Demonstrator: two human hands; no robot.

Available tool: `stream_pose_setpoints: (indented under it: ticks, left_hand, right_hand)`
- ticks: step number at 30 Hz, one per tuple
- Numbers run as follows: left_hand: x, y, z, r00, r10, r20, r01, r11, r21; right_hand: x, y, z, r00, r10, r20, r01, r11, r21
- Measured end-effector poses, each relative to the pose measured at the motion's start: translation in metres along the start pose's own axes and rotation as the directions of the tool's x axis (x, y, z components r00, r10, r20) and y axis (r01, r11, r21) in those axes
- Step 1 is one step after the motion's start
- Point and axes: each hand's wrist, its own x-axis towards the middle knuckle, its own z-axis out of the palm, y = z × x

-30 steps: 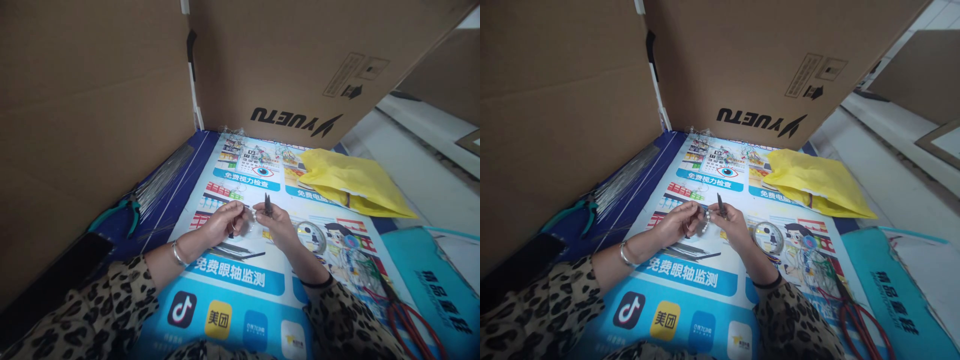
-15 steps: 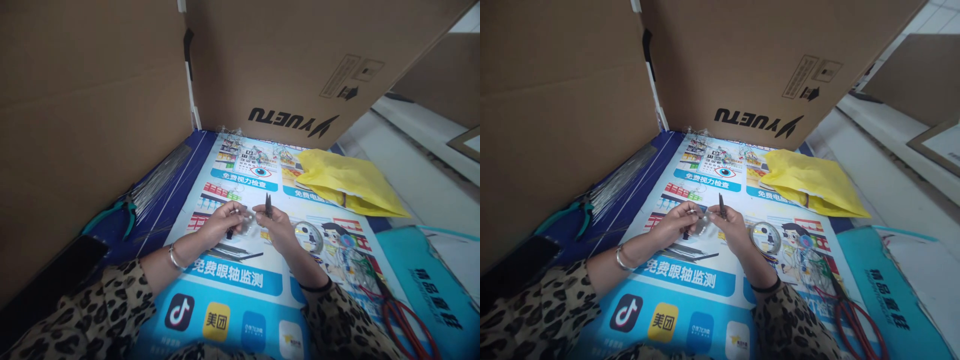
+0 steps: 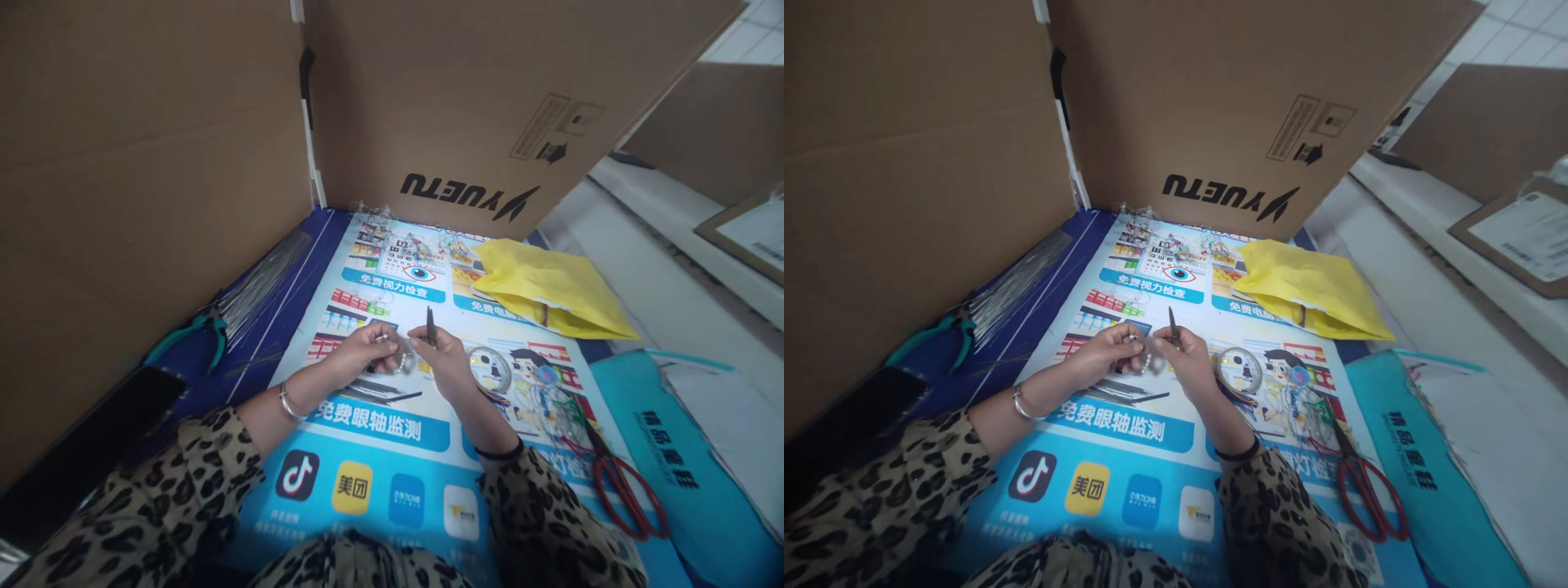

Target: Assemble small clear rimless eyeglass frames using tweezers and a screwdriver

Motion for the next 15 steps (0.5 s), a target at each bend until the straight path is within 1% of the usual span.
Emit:
stream_pose_setpoints:
  ticks: [3,5,8,12,15]
  left_hand:
    - [-0.004,0.001,0.003,0.999,-0.022,0.029,0.022,1.000,-0.008]
    - [-0.007,0.002,0.006,0.999,-0.036,0.024,0.037,0.999,-0.034]
    - [-0.013,0.001,0.010,0.998,-0.055,0.014,0.056,0.996,-0.064]
    - [-0.020,-0.001,0.013,0.998,-0.060,0.038,0.062,0.995,-0.076]
    - [-0.022,-0.003,0.013,0.996,-0.063,0.064,0.072,0.987,-0.146]
  right_hand:
    - [-0.006,0.000,-0.001,1.000,0.013,0.005,-0.013,1.000,0.012]
    - [-0.009,0.000,-0.002,0.999,0.022,0.023,-0.022,1.000,0.007]
    - [-0.014,-0.001,-0.004,0.998,0.034,0.055,-0.033,0.999,-0.022]
    - [-0.020,-0.004,-0.006,0.996,0.024,0.088,-0.018,0.998,-0.068]
    - [-0.024,-0.007,-0.007,0.997,0.014,0.077,-0.008,0.997,-0.082]
